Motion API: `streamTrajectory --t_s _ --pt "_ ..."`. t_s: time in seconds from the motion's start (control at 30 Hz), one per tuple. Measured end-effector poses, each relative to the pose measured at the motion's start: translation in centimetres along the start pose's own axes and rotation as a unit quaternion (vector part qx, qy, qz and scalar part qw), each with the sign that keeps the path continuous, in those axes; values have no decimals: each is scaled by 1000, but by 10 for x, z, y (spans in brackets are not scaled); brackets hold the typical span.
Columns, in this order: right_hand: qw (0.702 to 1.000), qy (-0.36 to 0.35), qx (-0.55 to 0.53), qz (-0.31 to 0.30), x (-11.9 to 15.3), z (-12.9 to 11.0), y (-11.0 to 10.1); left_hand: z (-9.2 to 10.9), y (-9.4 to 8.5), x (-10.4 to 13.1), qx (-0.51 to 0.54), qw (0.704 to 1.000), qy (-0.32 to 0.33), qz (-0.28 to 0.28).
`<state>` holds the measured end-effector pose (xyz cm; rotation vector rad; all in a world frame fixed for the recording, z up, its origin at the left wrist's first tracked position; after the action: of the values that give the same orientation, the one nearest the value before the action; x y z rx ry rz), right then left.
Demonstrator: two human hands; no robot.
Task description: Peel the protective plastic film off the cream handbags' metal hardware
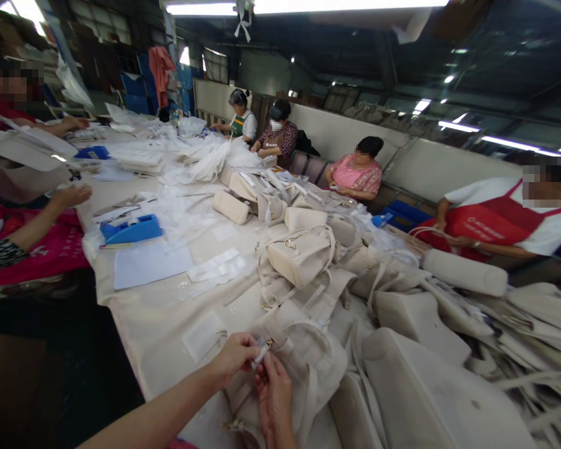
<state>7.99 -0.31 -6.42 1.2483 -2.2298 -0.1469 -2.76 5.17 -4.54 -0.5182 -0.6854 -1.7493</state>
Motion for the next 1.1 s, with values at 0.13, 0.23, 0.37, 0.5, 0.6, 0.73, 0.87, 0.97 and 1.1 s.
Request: streamTrajectory --t_s 0.13,0.23,0.37,0.5,0.6,0.73,0.87,0.97,1.1 --pt "997 -6 64 50 -3 -3 -8 6 -2 -2 -40 998 49 31" --pt "992 -19 100 72 -4 -8 -10 11 -2 -2 -79 991 87 59" --pt "989 -42 114 85 -4 -14 -7 16 1 6 -110 983 123 74" --pt "989 -52 110 89 -2 -15 -2 21 6 19 -114 980 153 62" --pt "989 -51 104 87 -1 -13 -1 23 6 27 -107 978 169 61" --pt "989 -41 104 93 -1 -11 -2 19 7 24 -77 984 153 50" --pt "990 -23 101 94 2 -10 -1 3 11 9 24 996 82 1" --pt "992 -8 88 88 4 -9 2 -2 11 3 38 998 58 -10" --pt "992 2 75 98 3 -9 1 -1 8 2 25 998 63 -2"
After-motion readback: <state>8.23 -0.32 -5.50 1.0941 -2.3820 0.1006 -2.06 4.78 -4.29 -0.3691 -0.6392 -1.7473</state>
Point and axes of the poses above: each hand's wrist, its own x-axis away from the middle knuckle, its own y-axis out of the palm, z = x × y, the point moved 9 cm from there along -x, towards the middle knuckle, and after that the axes turned 8 degrees about -y, right-handed, at the moved point
